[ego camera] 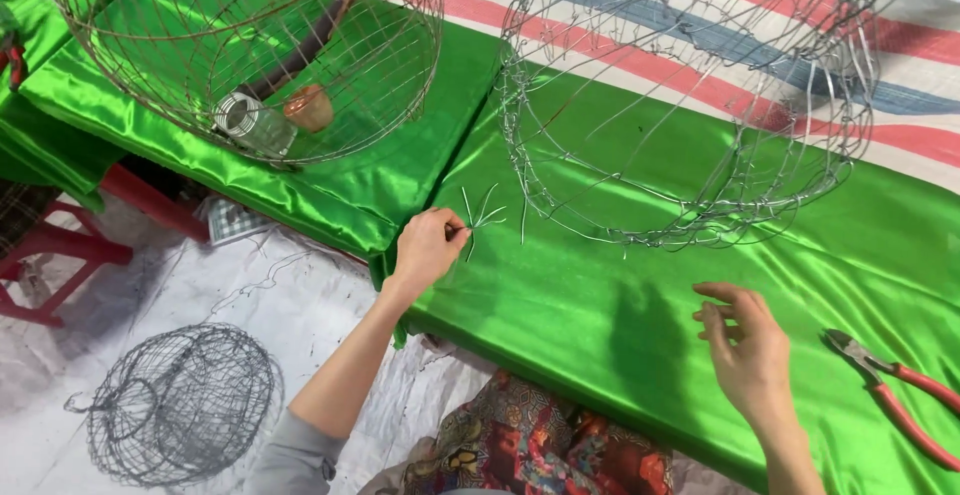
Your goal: Using pliers to cut and attach wire segments to a wire frame to construct a cage.
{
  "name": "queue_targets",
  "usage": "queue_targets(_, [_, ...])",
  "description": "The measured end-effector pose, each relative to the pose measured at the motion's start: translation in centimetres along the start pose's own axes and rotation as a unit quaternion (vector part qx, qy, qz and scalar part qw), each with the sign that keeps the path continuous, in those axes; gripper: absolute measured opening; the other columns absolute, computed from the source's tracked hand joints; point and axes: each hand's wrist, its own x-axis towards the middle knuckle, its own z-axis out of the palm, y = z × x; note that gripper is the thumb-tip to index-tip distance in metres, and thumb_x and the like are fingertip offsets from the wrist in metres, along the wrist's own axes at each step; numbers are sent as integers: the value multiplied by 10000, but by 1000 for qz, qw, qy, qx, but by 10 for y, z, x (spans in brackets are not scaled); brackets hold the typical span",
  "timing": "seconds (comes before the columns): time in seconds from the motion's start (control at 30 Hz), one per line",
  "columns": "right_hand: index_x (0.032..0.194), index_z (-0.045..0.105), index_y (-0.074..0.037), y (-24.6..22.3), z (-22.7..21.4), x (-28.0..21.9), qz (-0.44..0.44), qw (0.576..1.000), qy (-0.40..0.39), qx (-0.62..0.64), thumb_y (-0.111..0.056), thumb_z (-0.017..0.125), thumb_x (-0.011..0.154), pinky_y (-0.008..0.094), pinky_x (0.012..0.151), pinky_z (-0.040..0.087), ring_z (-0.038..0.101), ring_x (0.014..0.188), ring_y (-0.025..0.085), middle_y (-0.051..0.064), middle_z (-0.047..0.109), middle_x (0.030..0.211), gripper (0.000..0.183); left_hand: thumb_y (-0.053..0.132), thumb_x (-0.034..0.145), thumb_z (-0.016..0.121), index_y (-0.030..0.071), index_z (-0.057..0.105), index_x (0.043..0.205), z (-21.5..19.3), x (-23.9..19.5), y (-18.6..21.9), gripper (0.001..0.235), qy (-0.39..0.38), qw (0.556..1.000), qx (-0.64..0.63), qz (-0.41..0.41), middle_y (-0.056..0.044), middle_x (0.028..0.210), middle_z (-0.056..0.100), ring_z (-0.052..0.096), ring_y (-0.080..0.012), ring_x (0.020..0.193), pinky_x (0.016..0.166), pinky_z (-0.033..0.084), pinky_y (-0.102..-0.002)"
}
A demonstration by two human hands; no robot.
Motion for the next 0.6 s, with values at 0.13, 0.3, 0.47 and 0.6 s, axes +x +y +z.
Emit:
queue_targets(0.13, [1206, 675, -69, -30, 49, 12, -12, 999, -41, -1, -54, 578, 983, 348, 764, 656, 772, 906, 227, 77, 749, 1219, 243, 206, 928, 723, 79, 776, 908, -17, 2, -5, 139, -60, 986, -153, -14, -23, 794, 763, 658, -132, 731, 709, 519, -317])
queue_targets(0.3, [1189, 652, -208, -80, 140, 42, -130, 973, -104, -160, -254, 588, 1004, 523, 739, 616, 768, 775, 350, 111, 782, 824, 202, 245, 850, 759, 224, 785, 900, 20, 17, -35, 61, 47, 987, -154, 3, -28, 736, 759, 751, -226, 746, 685, 577, -350])
queue_targets(0.47, [1199, 548, -117, -115, 204, 77, -72, 929, -91, -350, -445, 453, 1065, 472, 672, 603, 760, 683, 303, 108, 731, 713, 367, 381, 867, 739, 187, 719, 906, -4, -4, 4, 199, 29, 996, -90, 6, -60, 780, 731, 731, -332, 814, 715, 578, -480])
queue_targets(0.6, [1159, 579, -40, -107, 224, 95, -32, 908, -93, -407, -298, 436, 1090, 457, 647, 604, 734, 612, 271, 96, 706, 678, 304, 329, 924, 689, 162, 684, 921, 4, -7, -6, 167, 44, 996, -65, 38, -74, 799, 687, 716, -345, 813, 704, 571, -494])
